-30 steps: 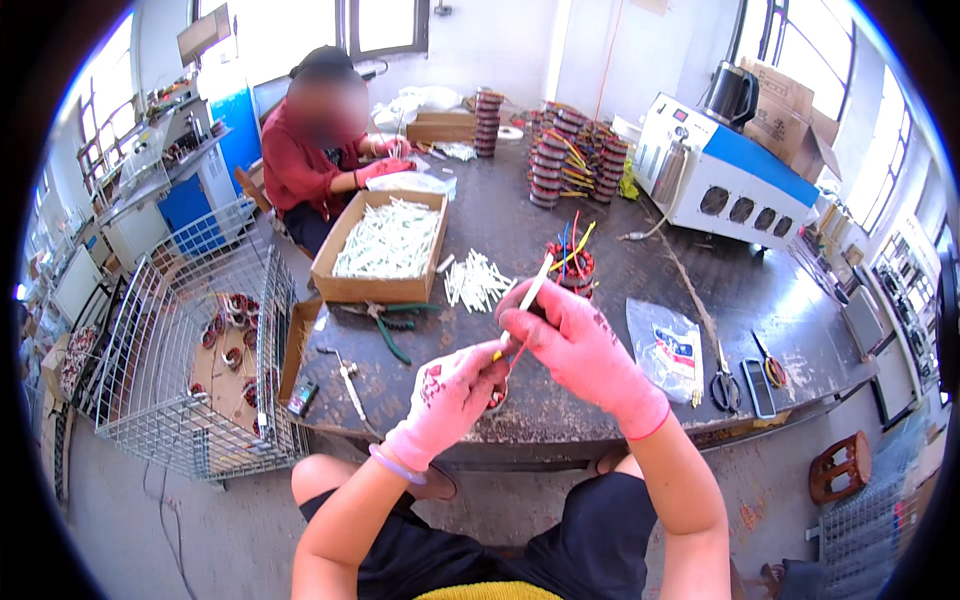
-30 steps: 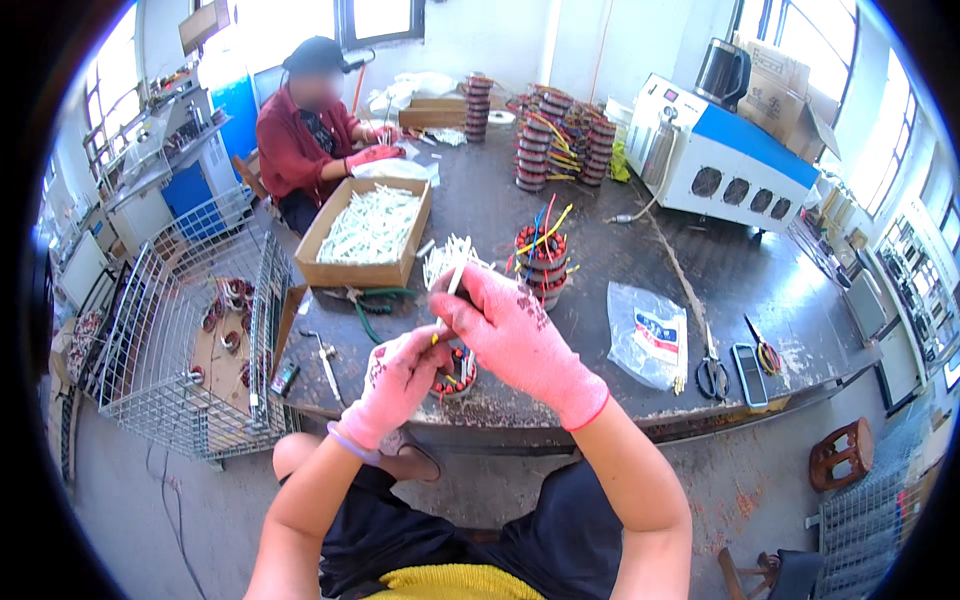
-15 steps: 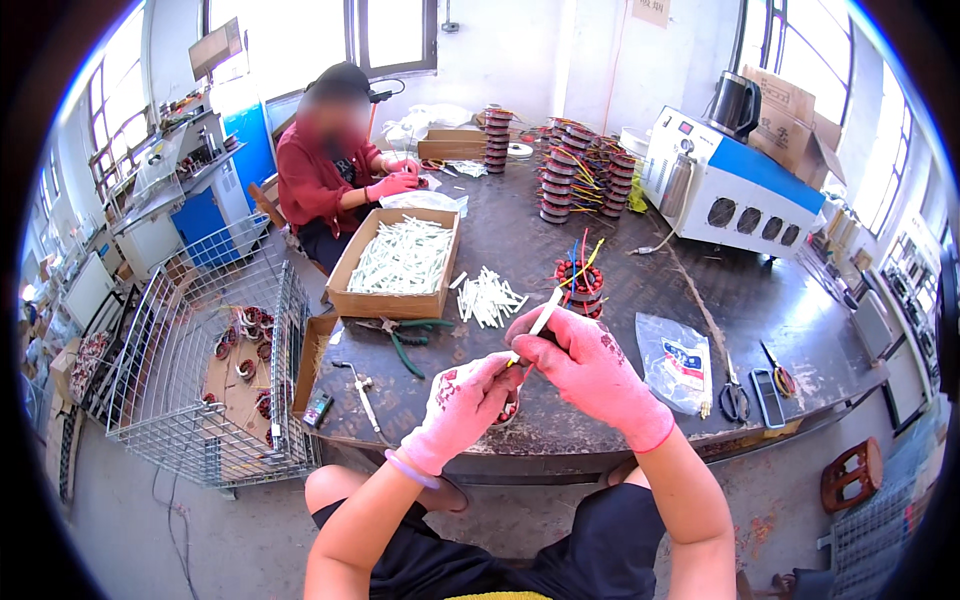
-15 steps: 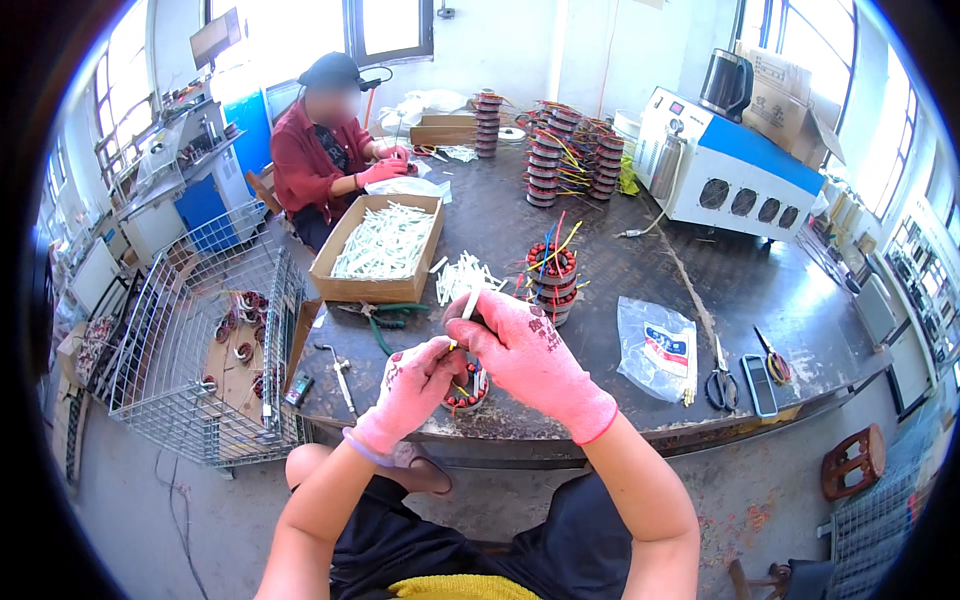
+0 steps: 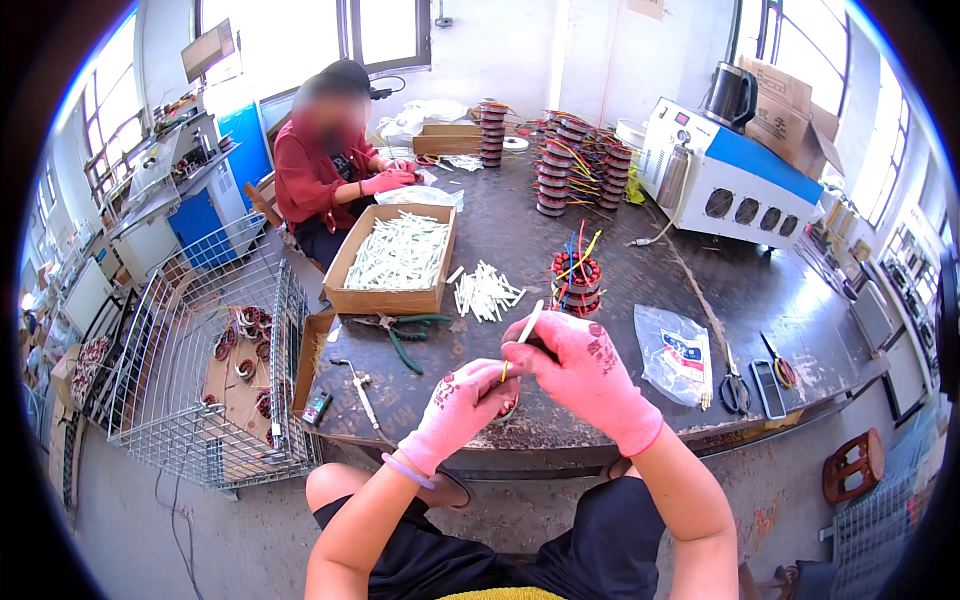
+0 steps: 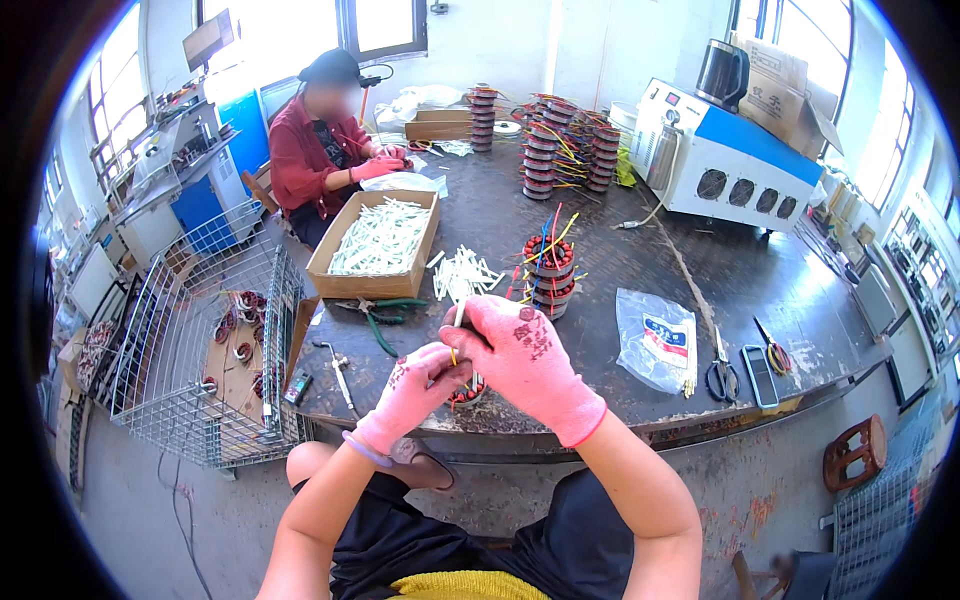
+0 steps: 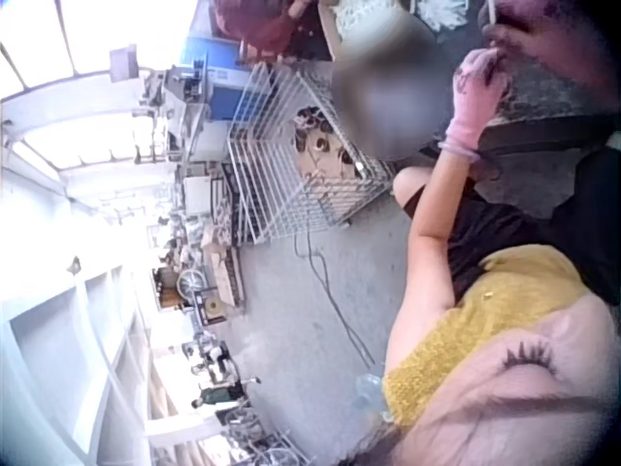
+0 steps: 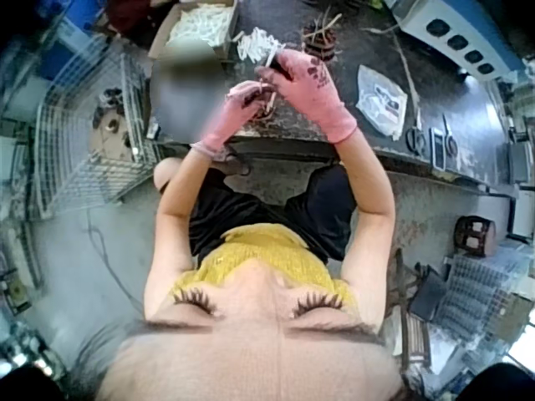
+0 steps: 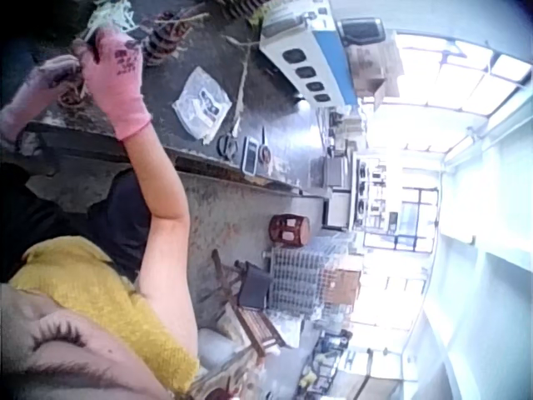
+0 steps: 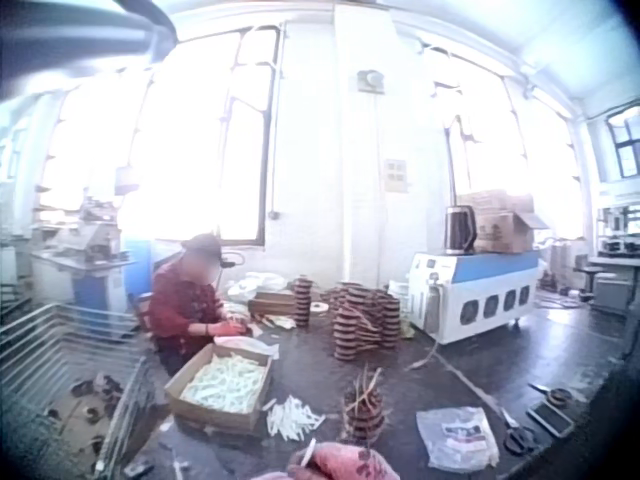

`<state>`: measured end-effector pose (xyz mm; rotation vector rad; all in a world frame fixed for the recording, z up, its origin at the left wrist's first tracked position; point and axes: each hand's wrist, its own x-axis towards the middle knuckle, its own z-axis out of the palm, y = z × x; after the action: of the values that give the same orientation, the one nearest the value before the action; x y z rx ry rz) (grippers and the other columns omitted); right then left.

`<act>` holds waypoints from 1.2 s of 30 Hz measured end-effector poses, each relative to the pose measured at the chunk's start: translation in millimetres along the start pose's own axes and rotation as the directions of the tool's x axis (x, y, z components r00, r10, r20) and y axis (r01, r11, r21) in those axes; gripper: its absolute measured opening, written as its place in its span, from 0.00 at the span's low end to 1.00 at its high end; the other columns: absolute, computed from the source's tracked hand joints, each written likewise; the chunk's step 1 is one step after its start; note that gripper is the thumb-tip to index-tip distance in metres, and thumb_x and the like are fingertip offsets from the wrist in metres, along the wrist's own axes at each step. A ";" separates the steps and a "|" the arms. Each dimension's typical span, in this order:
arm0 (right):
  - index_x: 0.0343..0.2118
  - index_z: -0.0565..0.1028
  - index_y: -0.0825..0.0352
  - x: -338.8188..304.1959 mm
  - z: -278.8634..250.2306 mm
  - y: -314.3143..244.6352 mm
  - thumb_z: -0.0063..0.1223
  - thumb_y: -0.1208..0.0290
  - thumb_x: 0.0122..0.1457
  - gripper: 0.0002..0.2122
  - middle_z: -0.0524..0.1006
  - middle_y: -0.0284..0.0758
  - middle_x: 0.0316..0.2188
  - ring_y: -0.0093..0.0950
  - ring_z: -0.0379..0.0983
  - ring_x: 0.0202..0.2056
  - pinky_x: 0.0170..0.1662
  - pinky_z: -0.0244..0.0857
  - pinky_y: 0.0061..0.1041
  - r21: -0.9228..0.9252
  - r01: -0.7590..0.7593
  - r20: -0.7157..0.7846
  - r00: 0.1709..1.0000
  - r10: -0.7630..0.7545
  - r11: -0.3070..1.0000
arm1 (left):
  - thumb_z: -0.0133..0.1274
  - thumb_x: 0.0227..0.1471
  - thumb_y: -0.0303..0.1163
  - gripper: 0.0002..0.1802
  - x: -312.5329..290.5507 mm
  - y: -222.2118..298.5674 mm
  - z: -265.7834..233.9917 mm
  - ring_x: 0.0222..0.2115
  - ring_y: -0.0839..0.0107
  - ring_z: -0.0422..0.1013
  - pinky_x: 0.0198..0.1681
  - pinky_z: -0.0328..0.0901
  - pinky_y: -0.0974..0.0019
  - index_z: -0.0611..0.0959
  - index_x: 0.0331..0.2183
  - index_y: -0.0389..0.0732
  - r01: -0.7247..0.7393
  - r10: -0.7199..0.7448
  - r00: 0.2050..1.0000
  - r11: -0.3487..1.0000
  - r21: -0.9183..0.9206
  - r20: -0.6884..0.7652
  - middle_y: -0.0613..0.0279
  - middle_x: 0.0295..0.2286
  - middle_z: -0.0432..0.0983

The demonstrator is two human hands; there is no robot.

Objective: The person inserts insulation tubes onto wires extending from a motor stator and trims the materials using scissors.

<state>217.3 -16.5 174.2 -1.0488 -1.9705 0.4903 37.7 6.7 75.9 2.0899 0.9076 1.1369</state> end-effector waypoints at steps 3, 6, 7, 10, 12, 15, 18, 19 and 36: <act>0.31 0.73 0.66 -6.6 13.6 8.3 0.56 0.66 0.60 0.09 0.76 0.41 0.28 0.42 0.75 0.33 0.35 0.68 0.36 -0.092 0.018 -0.019 1.000 -0.019 0.996 | 0.56 0.53 0.25 0.11 -3.6 -13.1 5.8 0.34 0.57 0.76 0.36 0.69 0.63 0.82 0.41 0.39 -0.011 0.009 1.000 0.996 0.092 0.015 0.56 0.32 0.78; 0.35 0.77 0.67 -15.7 26.0 26.4 0.58 0.69 0.58 0.07 0.78 0.40 0.28 0.39 0.76 0.32 0.35 0.69 0.33 -0.246 -0.008 0.007 1.000 0.010 0.969 | 0.57 0.52 0.25 0.13 -2.4 -17.9 12.9 0.33 0.59 0.76 0.36 0.69 0.63 0.81 0.42 0.39 0.027 -0.029 0.999 0.997 0.071 0.015 0.56 0.32 0.77; 0.35 0.78 0.66 -19.2 31.5 32.4 0.58 0.69 0.58 0.07 0.78 0.40 0.29 0.40 0.76 0.32 0.35 0.69 0.33 -0.234 -0.033 0.001 0.999 0.034 0.972 | 0.59 0.51 0.25 0.16 -2.1 -19.2 10.7 0.33 0.61 0.77 0.36 0.70 0.64 0.80 0.44 0.38 0.047 -0.053 0.997 0.992 0.120 0.053 0.56 0.34 0.76; 0.34 0.78 0.65 -30.0 47.4 47.9 0.57 0.69 0.59 0.06 0.78 0.40 0.29 0.40 0.76 0.32 0.35 0.69 0.34 -0.242 -0.052 -0.053 0.998 0.040 0.969 | 0.62 0.47 0.23 0.27 -8.1 -5.4 2.1 0.30 0.71 0.74 0.36 0.70 0.68 0.76 0.51 0.37 0.126 -0.125 0.992 0.987 -0.104 0.015 0.57 0.42 0.73; 0.34 0.79 0.65 -30.9 57.5 45.6 0.57 0.68 0.59 0.06 0.78 0.40 0.29 0.40 0.76 0.32 0.35 0.69 0.34 -0.175 -0.065 -0.064 0.996 0.054 0.982 | 0.65 0.42 0.23 0.44 -15.6 -6.6 -19.2 0.28 0.80 0.71 0.36 0.69 0.73 0.66 0.61 0.38 0.115 -0.117 0.993 0.979 -0.166 -0.004 0.59 0.52 0.65; 0.31 0.71 0.64 -38.9 62.4 59.3 0.55 0.63 0.60 0.10 0.76 0.38 0.28 0.41 0.75 0.33 0.33 0.68 0.39 -0.187 -0.047 -0.077 0.997 0.033 0.981 | 0.66 0.41 0.24 0.42 1.4 23.3 -30.2 0.27 0.84 0.68 0.32 0.65 0.76 0.70 0.59 0.37 0.157 -0.155 0.988 0.962 -0.224 0.030 0.62 0.50 0.64; 0.32 0.73 0.63 -40.0 66.2 68.7 0.54 0.63 0.59 0.09 0.76 0.38 0.28 0.40 0.76 0.33 0.34 0.69 0.39 -0.278 -0.027 -0.116 0.993 -0.006 0.960 | 0.65 0.44 0.24 0.33 19.4 39.0 -26.0 0.26 0.85 0.66 0.29 0.64 0.76 0.77 0.54 0.39 0.065 -0.060 0.997 0.993 -0.102 0.049 0.65 0.47 0.66; 0.32 0.73 0.63 -38.7 66.1 69.5 0.54 0.63 0.59 0.08 0.76 0.37 0.28 0.40 0.76 0.33 0.34 0.69 0.39 -0.311 -0.028 -0.101 0.995 -0.004 0.950 | 0.65 0.45 0.24 0.31 24.2 41.4 -24.0 0.26 0.85 0.65 0.29 0.64 0.75 0.78 0.53 0.39 0.048 -0.042 0.997 0.996 -0.081 0.069 0.65 0.46 0.67; 0.33 0.73 0.68 -62.5 100.9 107.3 0.57 0.67 0.58 0.09 0.76 0.43 0.33 0.43 0.75 0.36 0.39 0.67 0.40 -0.153 -0.277 0.017 0.959 0.282 0.949 | 0.43 0.64 0.26 0.09 37.4 19.0 1.7 0.22 0.87 0.64 0.24 0.59 0.81 0.77 0.42 0.37 0.092 -0.110 0.994 0.920 -0.381 -0.025 0.67 0.30 0.75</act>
<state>207.2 -1.8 15.2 -1.4351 -1.9240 0.5245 59.6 24.5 107.0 1.6901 0.7372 1.2024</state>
